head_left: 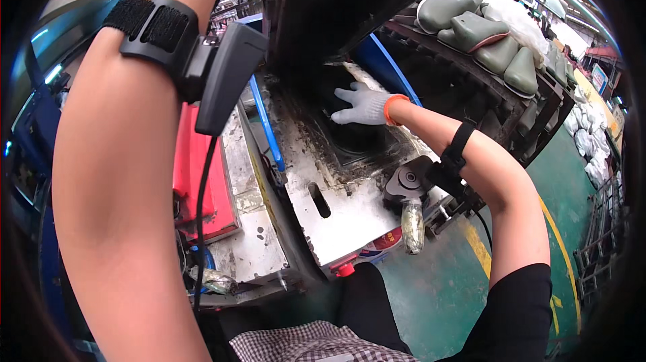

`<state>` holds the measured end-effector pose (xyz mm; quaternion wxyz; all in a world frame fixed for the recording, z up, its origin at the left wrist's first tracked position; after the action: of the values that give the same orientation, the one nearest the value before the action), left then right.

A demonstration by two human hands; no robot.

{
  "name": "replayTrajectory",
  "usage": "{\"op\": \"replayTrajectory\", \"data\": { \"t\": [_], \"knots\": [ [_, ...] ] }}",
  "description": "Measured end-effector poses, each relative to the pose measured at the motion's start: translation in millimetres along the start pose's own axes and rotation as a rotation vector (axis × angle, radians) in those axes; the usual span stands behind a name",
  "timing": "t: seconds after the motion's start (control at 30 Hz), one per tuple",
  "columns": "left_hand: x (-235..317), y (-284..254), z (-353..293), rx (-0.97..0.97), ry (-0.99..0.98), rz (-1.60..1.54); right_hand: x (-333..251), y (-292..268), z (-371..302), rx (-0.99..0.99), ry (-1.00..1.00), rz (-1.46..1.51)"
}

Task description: Processing shoe components using industrial heat-pressing or lasting machinery on a production line.

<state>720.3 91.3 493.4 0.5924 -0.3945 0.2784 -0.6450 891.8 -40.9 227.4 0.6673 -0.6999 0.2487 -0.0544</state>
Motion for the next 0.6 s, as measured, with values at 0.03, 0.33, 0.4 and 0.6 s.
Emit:
{"op": "replayTrajectory", "data": {
  "t": [0.03, 0.33, 0.4, 0.6],
  "knots": [
    [-0.1, 2.5, 2.3, -0.007, -0.005, 0.041, -3.1, 2.9, -1.1, -0.021, 0.051, 0.005],
    [21.2, -8.9, -3.3, -0.068, -0.049, 0.436, -5.1, 7.1, -18.4, 0.051, 0.022, 0.02],
    [12.7, 25.5, -14.6, 0.071, 0.044, 0.165, -0.3, 2.0, -38.8, 0.043, 0.0, 0.026],
    [69.9, 84.4, -105.5, 0.122, -0.182, -0.173, -54.8, -7.0, -191.7, 0.323, -0.372, 0.087]
  ]
}}
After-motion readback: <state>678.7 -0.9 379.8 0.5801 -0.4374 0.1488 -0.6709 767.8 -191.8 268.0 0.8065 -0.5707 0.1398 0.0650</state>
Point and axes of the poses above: each hand's wrist, its own z-axis towards the middle knuckle, its own y-axis out of the palm, x = y × z, the point moved 2 cm from there along z, towards the middle knuckle, and after that the axes turned 5 degrees about y, right-handed, at the moved point
